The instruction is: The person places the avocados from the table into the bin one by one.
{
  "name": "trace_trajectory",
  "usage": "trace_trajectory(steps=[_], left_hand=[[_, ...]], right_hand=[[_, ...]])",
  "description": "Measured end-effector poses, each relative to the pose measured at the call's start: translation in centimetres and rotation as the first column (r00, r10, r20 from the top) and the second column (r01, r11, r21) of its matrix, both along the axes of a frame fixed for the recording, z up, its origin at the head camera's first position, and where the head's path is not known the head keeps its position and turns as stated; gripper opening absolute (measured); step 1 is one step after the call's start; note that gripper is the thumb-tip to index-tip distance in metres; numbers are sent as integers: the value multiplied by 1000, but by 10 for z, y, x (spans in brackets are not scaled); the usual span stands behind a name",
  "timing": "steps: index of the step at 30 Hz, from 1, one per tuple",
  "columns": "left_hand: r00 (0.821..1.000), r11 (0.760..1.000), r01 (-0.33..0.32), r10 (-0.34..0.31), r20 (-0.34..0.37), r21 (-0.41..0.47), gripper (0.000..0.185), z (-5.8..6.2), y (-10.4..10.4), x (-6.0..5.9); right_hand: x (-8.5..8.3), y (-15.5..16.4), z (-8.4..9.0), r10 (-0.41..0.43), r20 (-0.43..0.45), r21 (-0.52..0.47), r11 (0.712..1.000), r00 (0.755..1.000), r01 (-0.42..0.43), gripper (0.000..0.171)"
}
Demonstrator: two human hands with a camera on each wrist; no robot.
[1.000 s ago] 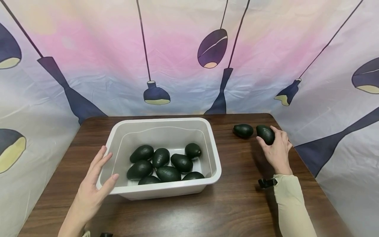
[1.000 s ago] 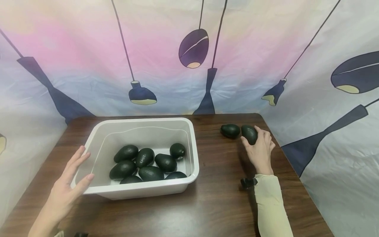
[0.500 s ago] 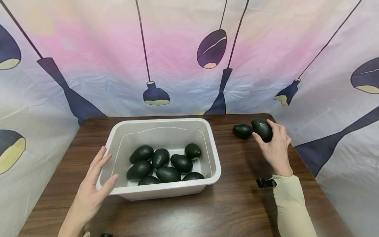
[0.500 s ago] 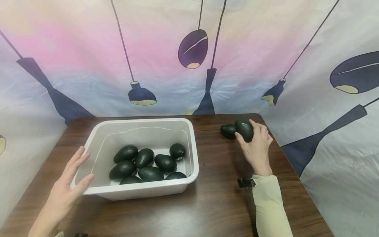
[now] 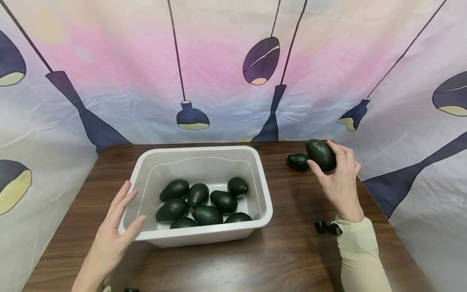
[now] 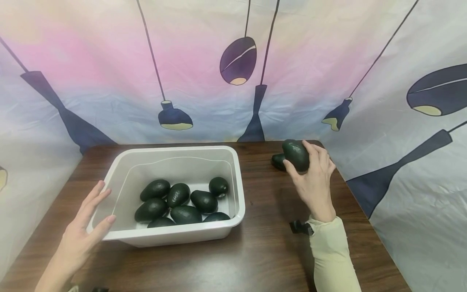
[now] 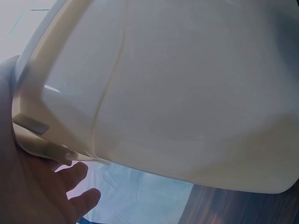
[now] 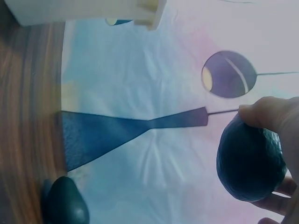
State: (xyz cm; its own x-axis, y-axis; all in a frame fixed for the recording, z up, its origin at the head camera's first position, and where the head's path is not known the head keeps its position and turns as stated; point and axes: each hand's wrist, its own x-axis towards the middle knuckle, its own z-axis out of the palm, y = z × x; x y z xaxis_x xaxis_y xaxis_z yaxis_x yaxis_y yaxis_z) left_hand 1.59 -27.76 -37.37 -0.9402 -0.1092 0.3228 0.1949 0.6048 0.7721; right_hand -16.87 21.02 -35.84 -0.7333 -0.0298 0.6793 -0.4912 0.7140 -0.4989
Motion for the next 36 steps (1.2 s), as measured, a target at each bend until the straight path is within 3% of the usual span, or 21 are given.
trace_trajectory(steps=[27,36], left_hand=[[1000,1000,-5,5,-1,-10,65,-1,0,1],[1000,1000,-5,5,-12,-12,64,-1,0,0]], right_hand=[[18,-26,31,105,-157,18,994,982,-104,73],[21,-35,36,143,-170,34,990,975,-139,73]])
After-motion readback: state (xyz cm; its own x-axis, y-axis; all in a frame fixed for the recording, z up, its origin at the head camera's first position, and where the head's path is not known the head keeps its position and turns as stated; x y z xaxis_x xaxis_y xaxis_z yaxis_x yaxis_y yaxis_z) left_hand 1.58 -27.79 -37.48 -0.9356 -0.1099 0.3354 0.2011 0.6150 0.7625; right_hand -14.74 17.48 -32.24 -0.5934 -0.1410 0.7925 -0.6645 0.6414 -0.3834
